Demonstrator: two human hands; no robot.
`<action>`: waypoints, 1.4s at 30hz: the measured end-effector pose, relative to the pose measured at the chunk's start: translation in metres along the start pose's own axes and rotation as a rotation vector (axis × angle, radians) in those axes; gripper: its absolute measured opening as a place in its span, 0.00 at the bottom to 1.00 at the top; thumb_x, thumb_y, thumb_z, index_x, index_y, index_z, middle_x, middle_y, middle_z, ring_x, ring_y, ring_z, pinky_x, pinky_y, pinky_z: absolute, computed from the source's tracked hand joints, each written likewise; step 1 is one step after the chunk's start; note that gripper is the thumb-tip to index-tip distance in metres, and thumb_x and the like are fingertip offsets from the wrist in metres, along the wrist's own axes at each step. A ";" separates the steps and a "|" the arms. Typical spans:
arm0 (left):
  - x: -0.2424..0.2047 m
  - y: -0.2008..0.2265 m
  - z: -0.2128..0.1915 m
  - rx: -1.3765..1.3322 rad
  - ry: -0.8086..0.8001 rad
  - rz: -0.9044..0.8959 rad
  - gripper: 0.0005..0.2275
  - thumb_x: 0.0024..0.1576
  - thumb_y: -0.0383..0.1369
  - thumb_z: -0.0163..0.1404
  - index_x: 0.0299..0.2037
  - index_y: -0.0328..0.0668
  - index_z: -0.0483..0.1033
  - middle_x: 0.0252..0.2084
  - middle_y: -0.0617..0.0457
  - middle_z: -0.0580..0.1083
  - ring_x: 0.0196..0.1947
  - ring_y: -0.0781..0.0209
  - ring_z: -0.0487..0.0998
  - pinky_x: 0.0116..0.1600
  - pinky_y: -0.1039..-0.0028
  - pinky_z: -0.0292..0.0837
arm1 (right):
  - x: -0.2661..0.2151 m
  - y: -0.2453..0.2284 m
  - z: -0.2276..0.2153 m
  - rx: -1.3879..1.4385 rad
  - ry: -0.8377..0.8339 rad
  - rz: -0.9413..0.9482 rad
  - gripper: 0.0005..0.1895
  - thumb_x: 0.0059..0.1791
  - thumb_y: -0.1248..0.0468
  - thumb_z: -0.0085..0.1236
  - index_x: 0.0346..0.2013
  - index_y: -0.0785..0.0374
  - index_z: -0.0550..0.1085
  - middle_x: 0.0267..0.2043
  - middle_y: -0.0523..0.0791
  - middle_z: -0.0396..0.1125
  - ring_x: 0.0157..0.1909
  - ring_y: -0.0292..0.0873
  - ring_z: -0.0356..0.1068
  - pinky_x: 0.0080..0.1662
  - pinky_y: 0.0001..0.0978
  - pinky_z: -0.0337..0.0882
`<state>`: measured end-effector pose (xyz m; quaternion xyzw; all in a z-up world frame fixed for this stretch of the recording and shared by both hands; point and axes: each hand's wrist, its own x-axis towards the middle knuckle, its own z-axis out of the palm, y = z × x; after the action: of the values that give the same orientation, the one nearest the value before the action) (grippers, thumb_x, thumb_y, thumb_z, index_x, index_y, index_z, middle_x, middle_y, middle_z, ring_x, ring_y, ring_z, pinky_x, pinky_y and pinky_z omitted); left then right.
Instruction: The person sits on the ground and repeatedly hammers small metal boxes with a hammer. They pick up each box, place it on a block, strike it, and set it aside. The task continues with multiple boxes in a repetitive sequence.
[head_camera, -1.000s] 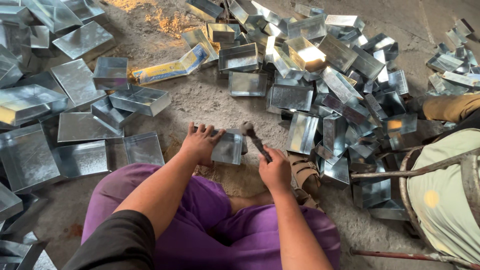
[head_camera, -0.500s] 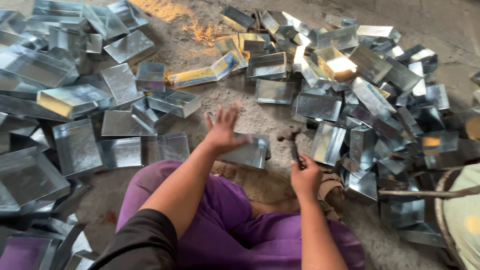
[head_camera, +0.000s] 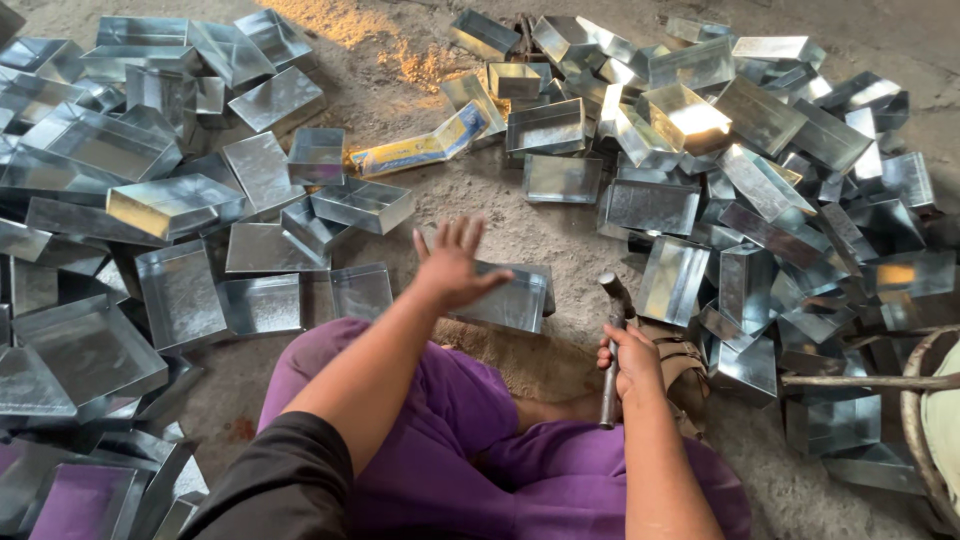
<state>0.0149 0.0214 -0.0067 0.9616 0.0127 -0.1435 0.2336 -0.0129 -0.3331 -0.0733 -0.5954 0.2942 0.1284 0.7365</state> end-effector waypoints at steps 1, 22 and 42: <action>-0.009 0.020 0.004 0.060 -0.076 -0.046 0.47 0.55 0.71 0.32 0.78 0.56 0.29 0.81 0.48 0.32 0.79 0.45 0.29 0.73 0.32 0.15 | 0.001 -0.001 -0.001 0.005 0.003 -0.014 0.06 0.49 0.69 0.57 0.40 0.65 0.71 0.26 0.45 0.62 0.21 0.39 0.61 0.24 0.30 0.61; -0.018 0.041 -0.003 0.413 -0.296 0.121 0.61 0.42 0.62 0.64 0.78 0.64 0.27 0.81 0.53 0.32 0.80 0.44 0.31 0.70 0.29 0.19 | -0.054 -0.018 0.040 -0.219 0.090 -0.202 0.23 0.49 0.71 0.56 0.59 0.61 0.69 0.25 0.44 0.64 0.18 0.37 0.61 0.21 0.30 0.61; 0.007 0.016 0.003 0.480 -0.053 0.202 0.58 0.36 0.52 0.70 0.78 0.61 0.45 0.75 0.54 0.54 0.76 0.44 0.50 0.72 0.28 0.22 | -0.125 -0.043 0.077 -1.123 0.159 -1.117 0.16 0.42 0.69 0.66 0.45 0.62 0.81 0.34 0.52 0.75 0.34 0.54 0.75 0.36 0.42 0.74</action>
<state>0.0222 0.0053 -0.0040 0.9818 -0.1240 -0.1437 0.0120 -0.0673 -0.2502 0.0438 -0.9445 -0.1048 -0.1737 0.2586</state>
